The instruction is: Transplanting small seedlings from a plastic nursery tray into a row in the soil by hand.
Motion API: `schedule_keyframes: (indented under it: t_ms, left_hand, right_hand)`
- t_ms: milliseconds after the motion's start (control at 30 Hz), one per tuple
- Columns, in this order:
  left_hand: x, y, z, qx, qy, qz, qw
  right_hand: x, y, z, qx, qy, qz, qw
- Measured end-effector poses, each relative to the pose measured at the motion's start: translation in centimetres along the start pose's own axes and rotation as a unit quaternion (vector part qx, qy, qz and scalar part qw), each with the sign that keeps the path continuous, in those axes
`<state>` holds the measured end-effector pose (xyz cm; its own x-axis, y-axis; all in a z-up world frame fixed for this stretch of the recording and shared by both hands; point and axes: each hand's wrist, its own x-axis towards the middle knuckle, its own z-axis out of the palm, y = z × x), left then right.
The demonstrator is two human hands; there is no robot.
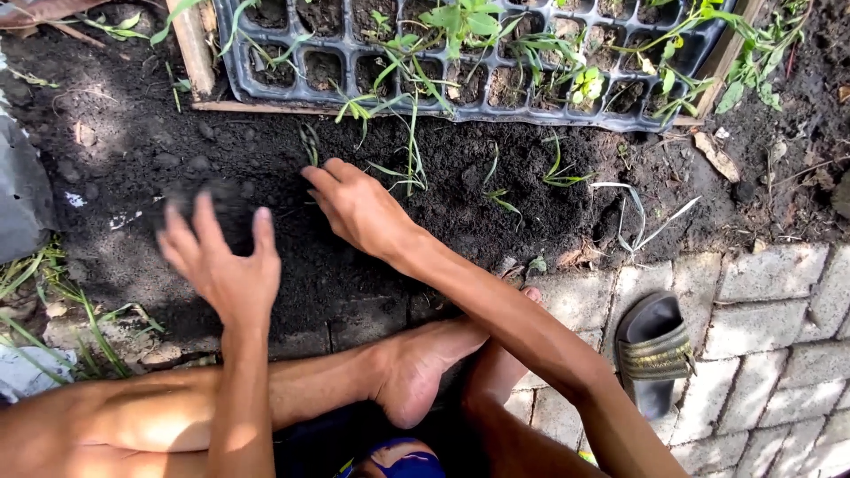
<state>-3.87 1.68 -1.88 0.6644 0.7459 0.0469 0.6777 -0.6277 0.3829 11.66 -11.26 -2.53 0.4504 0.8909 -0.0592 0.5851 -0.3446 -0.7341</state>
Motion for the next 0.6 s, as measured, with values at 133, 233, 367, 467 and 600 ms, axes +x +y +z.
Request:
schedule_keyframes:
  t_ms: [133, 233, 367, 467, 600]
  left_hand:
    - [-2.1, 1.8, 1.7, -0.072, -0.073, 0.075, 0.992]
    - [-2.4, 3.0, 0.3, -0.086, -0.113, 0.119, 0.983]
    - [-1.9, 3.3, -0.5, -0.063, -0.074, 0.24, 0.966]
    - [-1.9, 3.0, 0.6, -0.131, -0.114, 0.248, 0.953]
    - [-0.9, 3.0, 0.7, -0.196, -0.162, 0.212, 0.944]
  right_hand:
    - [-1.4, -0.2, -0.1, 0.261, 0.046, 0.194, 0.944]
    - [-2.5, 0.4, 1.1, 0.487, 0.049, 0.329, 0.808]
    - [-3.5, 2.6, 3.4, 0.663, 0.06, 0.433, 0.608]
    - [-3.9, 3.9, 5.6, 0.651, 0.05, 0.445, 0.613]
    - [-3.6, 3.0, 3.9, 0.613, 0.053, 0.426, 0.663]
